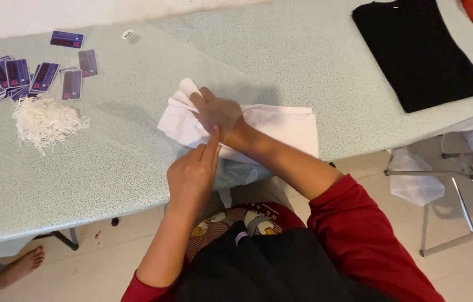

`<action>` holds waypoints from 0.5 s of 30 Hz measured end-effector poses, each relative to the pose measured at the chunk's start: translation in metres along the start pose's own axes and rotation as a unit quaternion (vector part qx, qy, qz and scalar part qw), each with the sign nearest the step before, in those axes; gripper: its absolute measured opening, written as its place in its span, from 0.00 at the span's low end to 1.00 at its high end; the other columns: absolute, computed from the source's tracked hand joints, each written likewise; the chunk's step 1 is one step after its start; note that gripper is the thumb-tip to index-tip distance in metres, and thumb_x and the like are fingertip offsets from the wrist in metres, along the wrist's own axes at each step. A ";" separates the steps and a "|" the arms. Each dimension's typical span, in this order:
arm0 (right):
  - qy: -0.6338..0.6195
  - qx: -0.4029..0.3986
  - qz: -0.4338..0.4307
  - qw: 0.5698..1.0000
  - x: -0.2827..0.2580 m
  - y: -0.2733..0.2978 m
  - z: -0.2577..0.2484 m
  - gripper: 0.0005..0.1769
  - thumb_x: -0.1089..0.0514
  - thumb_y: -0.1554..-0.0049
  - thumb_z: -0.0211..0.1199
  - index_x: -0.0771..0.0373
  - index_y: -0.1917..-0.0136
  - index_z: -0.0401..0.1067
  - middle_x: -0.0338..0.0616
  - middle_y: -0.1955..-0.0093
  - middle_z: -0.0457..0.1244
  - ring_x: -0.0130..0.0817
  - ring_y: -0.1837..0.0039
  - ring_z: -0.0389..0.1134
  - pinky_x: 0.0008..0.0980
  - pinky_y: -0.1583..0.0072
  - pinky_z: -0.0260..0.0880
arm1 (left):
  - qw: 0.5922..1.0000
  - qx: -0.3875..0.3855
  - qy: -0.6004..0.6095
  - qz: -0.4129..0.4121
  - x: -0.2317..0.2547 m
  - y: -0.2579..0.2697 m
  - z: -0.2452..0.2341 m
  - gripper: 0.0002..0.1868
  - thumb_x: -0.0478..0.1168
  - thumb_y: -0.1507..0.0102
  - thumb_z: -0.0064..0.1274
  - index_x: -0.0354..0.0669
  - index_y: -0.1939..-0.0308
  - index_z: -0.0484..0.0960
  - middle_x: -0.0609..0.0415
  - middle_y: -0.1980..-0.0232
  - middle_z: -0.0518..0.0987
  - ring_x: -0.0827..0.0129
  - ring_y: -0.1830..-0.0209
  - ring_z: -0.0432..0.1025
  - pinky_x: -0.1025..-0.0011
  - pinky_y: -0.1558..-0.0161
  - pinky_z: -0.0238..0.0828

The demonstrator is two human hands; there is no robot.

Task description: Folding a white t-shirt, placing brand tags on it, and inserting it into a plastic bag for retail.

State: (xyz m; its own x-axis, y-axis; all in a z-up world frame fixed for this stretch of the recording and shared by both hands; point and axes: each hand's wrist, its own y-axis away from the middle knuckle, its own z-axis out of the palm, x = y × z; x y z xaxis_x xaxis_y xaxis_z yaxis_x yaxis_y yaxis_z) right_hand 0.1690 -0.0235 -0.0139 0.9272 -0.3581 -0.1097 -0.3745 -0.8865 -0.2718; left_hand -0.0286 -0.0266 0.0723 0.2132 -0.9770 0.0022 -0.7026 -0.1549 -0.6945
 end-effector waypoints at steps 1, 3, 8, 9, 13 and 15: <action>0.003 0.001 0.001 1.000 0.000 0.000 -0.012 0.19 0.42 0.34 0.52 0.47 0.33 0.58 0.37 0.43 0.60 0.36 0.59 0.72 0.32 0.56 0.71 | 1.000 0.002 0.002 0.001 -0.002 0.002 0.005 0.15 0.40 0.28 0.50 0.47 0.39 0.83 0.58 0.71 0.77 0.69 0.74 0.74 0.75 0.73 0.69; -0.133 -0.182 -0.009 0.974 -0.001 -0.003 -0.035 0.29 0.27 0.36 0.47 0.41 0.30 0.52 0.40 0.33 0.53 0.53 0.45 0.71 0.49 0.42 0.73 | 1.000 -0.004 0.001 -0.015 -0.007 0.006 0.015 0.17 0.45 0.26 0.45 0.48 0.37 0.82 0.56 0.71 0.78 0.67 0.74 0.74 0.72 0.72 0.70; -0.129 -0.164 -0.013 0.978 0.006 -0.007 -0.011 0.27 0.29 0.33 0.39 0.40 0.27 0.53 0.41 0.39 0.56 0.48 0.46 0.73 0.42 0.43 0.73 | 0.990 -0.079 0.080 -0.084 -0.012 0.016 0.027 0.18 0.49 0.27 0.47 0.52 0.36 0.82 0.56 0.70 0.82 0.64 0.72 0.78 0.69 0.71 0.71; -0.128 -0.157 -0.021 0.979 0.008 -0.014 0.002 0.22 0.34 0.31 0.40 0.37 0.28 0.53 0.40 0.41 0.57 0.46 0.49 0.73 0.41 0.46 0.73 | 0.977 -0.131 0.119 -0.120 -0.012 0.018 0.031 0.20 0.50 0.27 0.47 0.54 0.34 0.81 0.56 0.67 0.85 0.63 0.69 0.79 0.67 0.70 0.72; -0.151 -0.098 -0.042 0.983 0.016 -0.048 0.017 0.24 0.35 0.30 0.39 0.40 0.26 0.54 0.43 0.43 0.59 0.48 0.49 0.74 0.45 0.47 0.74 | 0.958 -0.183 0.166 -0.146 -0.005 0.006 0.024 0.21 0.47 0.29 0.50 0.53 0.32 0.79 0.50 0.67 0.86 0.55 0.69 0.80 0.62 0.68 0.74; -0.177 -0.130 0.006 0.975 0.015 -0.069 0.015 0.24 0.37 0.30 0.38 0.43 0.25 0.55 0.43 0.40 0.60 0.45 0.42 0.73 0.49 0.40 0.73 | 0.954 -0.186 0.182 -0.150 -0.004 0.003 0.024 0.22 0.47 0.31 0.53 0.54 0.32 0.79 0.54 0.76 0.82 0.60 0.74 0.78 0.65 0.72 0.72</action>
